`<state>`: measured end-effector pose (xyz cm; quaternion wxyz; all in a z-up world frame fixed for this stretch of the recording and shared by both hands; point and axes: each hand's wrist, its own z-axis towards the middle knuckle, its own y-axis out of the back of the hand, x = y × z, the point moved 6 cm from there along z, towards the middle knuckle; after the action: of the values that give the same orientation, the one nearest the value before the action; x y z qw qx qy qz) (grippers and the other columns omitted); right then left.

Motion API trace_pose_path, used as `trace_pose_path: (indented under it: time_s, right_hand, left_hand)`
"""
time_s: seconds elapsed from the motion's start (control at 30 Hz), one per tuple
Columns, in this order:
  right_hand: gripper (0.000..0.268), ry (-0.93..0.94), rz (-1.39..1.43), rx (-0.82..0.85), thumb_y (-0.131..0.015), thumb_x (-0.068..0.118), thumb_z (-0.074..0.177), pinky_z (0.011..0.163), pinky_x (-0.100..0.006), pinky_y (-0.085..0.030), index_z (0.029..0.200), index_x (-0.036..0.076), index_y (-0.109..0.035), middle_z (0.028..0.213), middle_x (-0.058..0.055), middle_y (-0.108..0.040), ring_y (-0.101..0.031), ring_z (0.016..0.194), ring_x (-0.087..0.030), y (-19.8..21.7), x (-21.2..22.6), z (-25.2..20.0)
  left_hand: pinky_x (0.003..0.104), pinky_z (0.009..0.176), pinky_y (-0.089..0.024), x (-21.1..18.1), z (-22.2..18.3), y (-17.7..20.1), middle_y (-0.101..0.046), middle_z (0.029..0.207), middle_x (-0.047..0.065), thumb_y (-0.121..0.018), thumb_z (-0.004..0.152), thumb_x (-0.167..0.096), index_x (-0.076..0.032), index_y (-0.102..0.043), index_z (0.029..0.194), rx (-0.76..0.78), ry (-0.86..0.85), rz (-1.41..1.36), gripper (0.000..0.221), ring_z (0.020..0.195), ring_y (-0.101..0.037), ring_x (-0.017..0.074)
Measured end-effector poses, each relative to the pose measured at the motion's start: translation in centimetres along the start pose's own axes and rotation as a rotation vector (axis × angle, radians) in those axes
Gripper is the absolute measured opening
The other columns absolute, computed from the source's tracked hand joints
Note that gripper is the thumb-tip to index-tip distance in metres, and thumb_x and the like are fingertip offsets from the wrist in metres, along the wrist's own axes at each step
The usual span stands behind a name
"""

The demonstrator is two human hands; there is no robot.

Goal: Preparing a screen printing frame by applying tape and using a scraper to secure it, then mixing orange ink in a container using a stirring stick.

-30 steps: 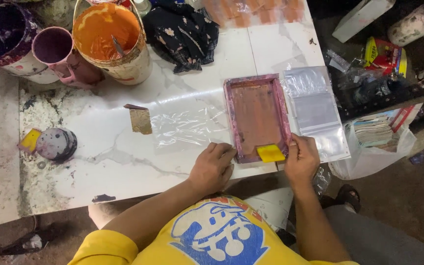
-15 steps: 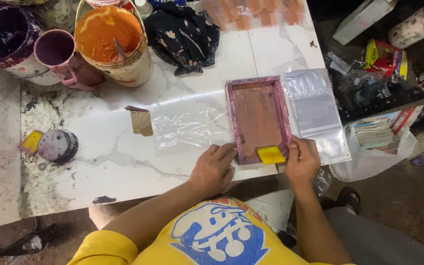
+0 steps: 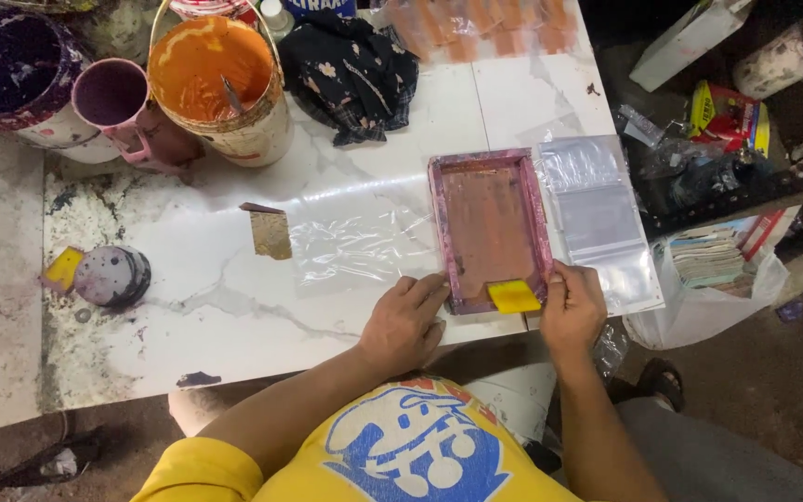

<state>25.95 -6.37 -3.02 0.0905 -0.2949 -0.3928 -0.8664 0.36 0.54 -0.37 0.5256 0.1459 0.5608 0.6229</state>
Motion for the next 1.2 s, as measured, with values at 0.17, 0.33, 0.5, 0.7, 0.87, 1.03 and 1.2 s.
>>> trace_pose_path:
  time_s: [0.17,0.33,0.5,0.7,0.87,1.03,1.2]
  right_hand:
    - [0.017,-0.02,0.012,0.0,-0.063,0.006,0.1,0.082,-0.046,-0.052,0.109,0.003,-0.078,0.095,-0.017,-0.065,-0.068,0.092,-0.04,0.1,0.3,0.0]
    - [0.018,-0.07,0.092,-0.003,-0.061,0.004,0.1,0.082,-0.047,-0.051,0.109,0.0,-0.076,0.096,-0.018,-0.065,-0.068,0.092,-0.04,0.3,0.1,0.0]
    - [0.022,-0.101,0.228,-0.101,-0.057,-0.003,0.101,0.084,-0.043,-0.051,0.115,-0.006,-0.072,0.102,-0.019,-0.063,-0.066,0.095,-0.033,1.6,1.6,0.3]
    - [0.024,-0.022,0.301,-0.084,-0.062,-0.001,0.101,0.079,-0.039,-0.05,0.123,-0.006,-0.071,0.103,-0.019,-0.063,-0.064,0.095,-0.031,2.8,6.4,1.8]
    - [0.015,-0.159,0.491,0.169,-0.06,0.005,0.102,0.072,-0.034,-0.052,0.099,0.0,-0.073,0.077,-0.009,-0.065,-0.063,0.074,-0.018,0.2,9.8,2.2]
    - [0.032,-0.075,0.483,0.366,-0.061,0.019,0.103,0.058,-0.031,-0.053,0.074,0.01,-0.073,0.056,-0.002,-0.064,-0.063,0.053,-0.019,-4.8,12.8,4.3]
    - [0.033,-0.032,0.315,0.506,-0.063,0.031,0.102,0.074,-0.043,-0.052,0.075,0.012,-0.063,0.069,-0.012,-0.065,-0.062,0.07,-0.031,-11.4,16.6,9.8]
  left_hand:
    - [0.036,0.092,-0.051,0.4,0.3,0.2,-0.057,0.128,0.019,-0.066,0.088,-0.017,-0.001,-0.061,0.129,-0.066,0.107,-0.094,0.045,0.108,-0.062,0.0291]
    - [0.038,0.086,-0.055,0.3,1.4,0.5,-0.052,0.132,0.017,-0.067,0.087,-0.017,-0.007,-0.056,0.135,-0.16,0.121,-0.101,0.05,0.101,-0.062,0.0281]
    - [0.04,0.077,-0.052,0.9,2.1,1.7,-0.058,0.124,0.017,-0.061,0.086,-0.02,-0.009,-0.067,0.123,-0.433,0.043,-0.029,0.039,0.096,-0.061,0.0339]
    - [0.046,0.087,-0.049,2.7,1.1,2.0,-0.056,0.131,0.021,-0.068,0.085,-0.017,-0.007,-0.065,0.126,-0.41,0.101,-0.014,0.042,0.117,-0.056,0.0418]
    - [0.046,0.096,-0.047,5.6,-1.2,2.7,-0.051,0.138,0.019,-0.069,0.087,-0.017,-0.01,-0.063,0.13,-0.35,0.247,0.015,0.044,0.129,-0.05,0.0406]
    - [0.05,0.102,-0.045,7.7,-3.7,3.9,-0.048,0.141,0.019,-0.067,0.089,-0.016,-0.01,-0.06,0.131,-0.39,0.328,0.02,0.043,0.134,-0.046,0.0423]
    - [0.05,0.102,-0.043,8.3,-5.0,3.3,-0.044,0.146,0.018,-0.069,0.088,-0.023,-0.015,-0.055,0.139,-0.433,0.319,0.107,0.054,0.138,-0.042,0.0427]
